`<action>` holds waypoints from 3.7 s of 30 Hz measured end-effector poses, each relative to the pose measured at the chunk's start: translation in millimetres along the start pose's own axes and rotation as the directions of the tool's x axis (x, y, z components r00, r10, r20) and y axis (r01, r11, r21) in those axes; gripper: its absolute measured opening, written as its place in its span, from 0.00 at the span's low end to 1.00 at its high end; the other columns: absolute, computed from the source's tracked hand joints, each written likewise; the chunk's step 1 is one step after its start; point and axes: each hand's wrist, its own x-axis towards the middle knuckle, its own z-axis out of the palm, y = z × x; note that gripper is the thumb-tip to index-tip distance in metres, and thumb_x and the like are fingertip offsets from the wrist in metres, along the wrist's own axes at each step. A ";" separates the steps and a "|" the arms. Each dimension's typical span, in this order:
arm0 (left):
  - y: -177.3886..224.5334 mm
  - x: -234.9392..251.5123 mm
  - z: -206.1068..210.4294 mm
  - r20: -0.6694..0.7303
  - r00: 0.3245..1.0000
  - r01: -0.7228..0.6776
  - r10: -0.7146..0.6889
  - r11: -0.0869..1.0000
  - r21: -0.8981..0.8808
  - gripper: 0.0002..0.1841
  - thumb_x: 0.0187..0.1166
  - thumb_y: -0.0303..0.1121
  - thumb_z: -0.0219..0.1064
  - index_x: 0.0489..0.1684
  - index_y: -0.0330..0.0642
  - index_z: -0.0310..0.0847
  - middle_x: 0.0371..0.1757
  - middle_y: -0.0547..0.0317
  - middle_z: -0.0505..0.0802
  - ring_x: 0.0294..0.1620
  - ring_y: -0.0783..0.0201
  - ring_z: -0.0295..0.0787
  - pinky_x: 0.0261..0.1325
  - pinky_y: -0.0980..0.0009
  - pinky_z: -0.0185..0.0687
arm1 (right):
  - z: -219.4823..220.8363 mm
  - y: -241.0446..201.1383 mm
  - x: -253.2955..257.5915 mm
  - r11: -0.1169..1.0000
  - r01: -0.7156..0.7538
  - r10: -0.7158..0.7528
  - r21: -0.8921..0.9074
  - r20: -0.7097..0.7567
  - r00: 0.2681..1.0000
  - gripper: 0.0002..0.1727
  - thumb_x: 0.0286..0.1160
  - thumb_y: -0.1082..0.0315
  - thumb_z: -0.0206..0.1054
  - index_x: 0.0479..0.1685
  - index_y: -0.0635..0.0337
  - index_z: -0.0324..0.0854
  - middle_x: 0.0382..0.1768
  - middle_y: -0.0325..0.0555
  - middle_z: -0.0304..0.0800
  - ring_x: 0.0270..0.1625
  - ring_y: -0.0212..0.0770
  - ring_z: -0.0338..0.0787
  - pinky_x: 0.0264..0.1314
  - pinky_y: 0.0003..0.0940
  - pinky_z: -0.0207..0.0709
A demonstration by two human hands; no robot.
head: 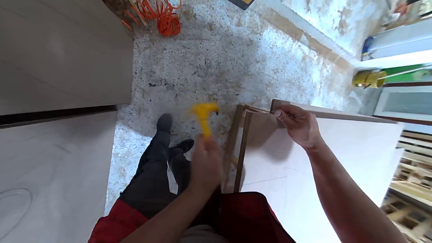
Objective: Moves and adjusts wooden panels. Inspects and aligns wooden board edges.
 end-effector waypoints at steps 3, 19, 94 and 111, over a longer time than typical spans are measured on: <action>2.0 4.6 -1.9 0.218 0.975 0.007 -0.040 0.989 0.147 0.22 0.93 0.53 0.49 0.55 0.45 0.79 0.21 0.58 0.82 0.15 0.62 0.78 0.20 0.63 0.80 | -1.3 -0.5 0.3 1.000 -0.008 0.008 0.000 0.004 1.000 0.15 0.84 0.51 0.66 0.47 0.51 0.93 0.45 0.34 0.95 0.47 0.25 0.91 0.53 0.33 0.85; -2.7 1.6 0.2 0.237 0.970 0.044 -0.059 0.997 0.067 0.22 0.93 0.53 0.48 0.56 0.43 0.78 0.21 0.57 0.81 0.14 0.61 0.77 0.19 0.63 0.80 | -3.1 3.0 4.2 0.997 -0.006 0.003 0.083 0.035 0.999 0.13 0.82 0.54 0.68 0.42 0.52 0.92 0.49 0.36 0.94 0.50 0.25 0.90 0.57 0.31 0.85; 222.0 117.0 1.4 0.487 0.738 -0.236 -0.467 0.498 0.835 0.24 0.96 0.50 0.45 0.63 0.38 0.75 0.20 0.59 0.78 0.10 0.66 0.70 0.13 0.70 0.76 | 271.2 -176.3 -352.8 -0.045 0.709 0.681 0.703 0.541 -0.494 0.42 0.87 0.31 0.45 0.88 0.52 0.53 0.75 0.51 0.76 0.69 0.44 0.85 0.68 0.42 0.82; 224.4 136.4 46.7 0.403 0.797 -0.072 -0.450 0.590 0.804 0.22 0.96 0.48 0.46 0.56 0.37 0.75 0.18 0.56 0.77 0.07 0.65 0.69 0.10 0.70 0.74 | 271.0 -128.0 -322.3 0.231 0.595 0.489 0.770 0.436 -0.755 0.30 0.94 0.47 0.45 0.84 0.58 0.61 0.76 0.54 0.76 0.74 0.49 0.80 0.72 0.56 0.80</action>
